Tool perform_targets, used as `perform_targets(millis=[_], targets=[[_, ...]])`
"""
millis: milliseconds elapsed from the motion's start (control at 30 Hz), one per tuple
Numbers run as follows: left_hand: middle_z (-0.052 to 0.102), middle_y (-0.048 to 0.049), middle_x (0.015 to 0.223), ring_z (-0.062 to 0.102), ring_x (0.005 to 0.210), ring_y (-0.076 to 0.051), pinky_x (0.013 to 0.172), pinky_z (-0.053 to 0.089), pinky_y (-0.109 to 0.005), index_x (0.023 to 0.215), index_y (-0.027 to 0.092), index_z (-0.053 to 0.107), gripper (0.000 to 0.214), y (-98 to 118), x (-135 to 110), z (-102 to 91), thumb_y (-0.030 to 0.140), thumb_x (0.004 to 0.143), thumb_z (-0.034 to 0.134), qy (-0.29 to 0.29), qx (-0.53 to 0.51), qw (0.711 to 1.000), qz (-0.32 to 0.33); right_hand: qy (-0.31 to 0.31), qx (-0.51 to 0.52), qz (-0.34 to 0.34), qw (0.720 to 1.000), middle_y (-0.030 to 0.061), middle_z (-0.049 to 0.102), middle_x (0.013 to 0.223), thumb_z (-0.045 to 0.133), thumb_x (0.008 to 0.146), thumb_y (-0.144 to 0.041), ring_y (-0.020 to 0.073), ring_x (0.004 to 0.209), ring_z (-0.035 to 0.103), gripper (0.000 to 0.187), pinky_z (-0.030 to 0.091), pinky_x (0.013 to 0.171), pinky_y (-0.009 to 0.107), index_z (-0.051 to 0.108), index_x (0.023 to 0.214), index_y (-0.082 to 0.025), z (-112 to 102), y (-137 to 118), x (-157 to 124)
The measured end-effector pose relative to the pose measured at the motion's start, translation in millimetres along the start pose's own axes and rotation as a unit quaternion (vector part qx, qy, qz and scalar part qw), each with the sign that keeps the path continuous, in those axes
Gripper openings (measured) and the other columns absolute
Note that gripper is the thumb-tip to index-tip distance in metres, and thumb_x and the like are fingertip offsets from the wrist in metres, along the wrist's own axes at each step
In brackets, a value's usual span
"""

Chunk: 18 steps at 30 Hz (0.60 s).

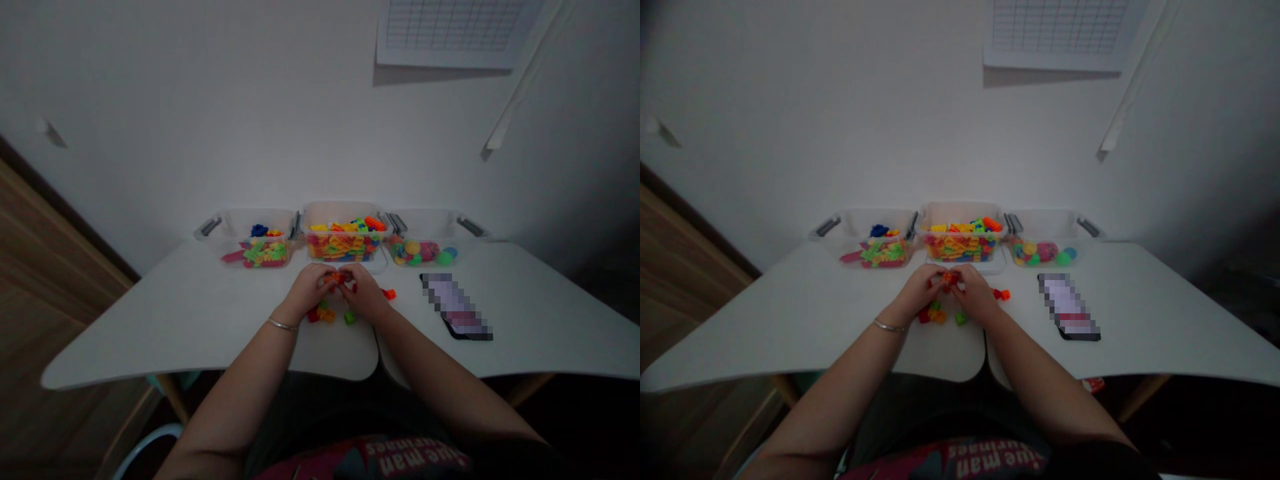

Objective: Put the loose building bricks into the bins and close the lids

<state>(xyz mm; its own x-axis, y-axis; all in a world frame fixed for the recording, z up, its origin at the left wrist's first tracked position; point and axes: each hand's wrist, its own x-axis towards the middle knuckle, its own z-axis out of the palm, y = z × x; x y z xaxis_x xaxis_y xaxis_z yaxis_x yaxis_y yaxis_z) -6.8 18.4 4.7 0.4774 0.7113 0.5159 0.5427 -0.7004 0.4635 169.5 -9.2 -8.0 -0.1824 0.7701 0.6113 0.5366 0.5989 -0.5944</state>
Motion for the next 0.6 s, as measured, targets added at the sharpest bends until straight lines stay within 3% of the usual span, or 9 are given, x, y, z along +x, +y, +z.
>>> perform_targets(millis=[233, 433, 600], targets=[[0.069, -0.0055, 0.097, 0.061, 0.094, -0.02, 0.089, 0.049, -0.036, 0.096, 0.018, 0.066, 0.013, 0.2, 0.2, -0.1, 0.021, 0.085, 0.06, -0.01, -0.047, 0.999, -0.025, -0.005, 0.092, 0.058, 0.994, 0.005, 0.061, 0.095, 0.065, 0.074, -0.014, 0.0171, 0.084, 0.063, 0.029, 0.054, 0.078, 0.036, 0.053, 0.1, -0.021, 2.3, 6.8, -0.5], [0.069, -0.0054, 0.095, 0.062, 0.093, -0.02, 0.09, 0.049, -0.037, 0.093, 0.019, 0.065, 0.011, 5.7, 0.5, -1.8, 0.022, 0.085, 0.058, -0.01, -0.072, 0.996, -0.047, -0.015, 0.089, 0.083, 0.993, 0.0031, 0.063, 0.092, 0.066, 0.073, -0.016, 0.0155, 0.081, 0.064, 0.026, 0.055, 0.074, 0.033, 0.053, 0.095, -0.021, 1.4, 3.8, 0.4], [0.068, -0.0069, 0.104, 0.061, 0.1, -0.019, 0.093, 0.049, -0.036, 0.102, 0.018, 0.063, 0.018, 4.0, 0.6, -2.2, 0.019, 0.085, 0.056, 0.035, -0.075, 0.994, -0.07, -0.077, 0.088, 0.118, 0.986, 0.0017, 0.066, 0.089, 0.063, 0.074, -0.011, 0.0142, 0.079, 0.064, 0.027, 0.053, 0.07, 0.029, 0.054, 0.098, -0.021, 1.4, -2.1, -0.5]])
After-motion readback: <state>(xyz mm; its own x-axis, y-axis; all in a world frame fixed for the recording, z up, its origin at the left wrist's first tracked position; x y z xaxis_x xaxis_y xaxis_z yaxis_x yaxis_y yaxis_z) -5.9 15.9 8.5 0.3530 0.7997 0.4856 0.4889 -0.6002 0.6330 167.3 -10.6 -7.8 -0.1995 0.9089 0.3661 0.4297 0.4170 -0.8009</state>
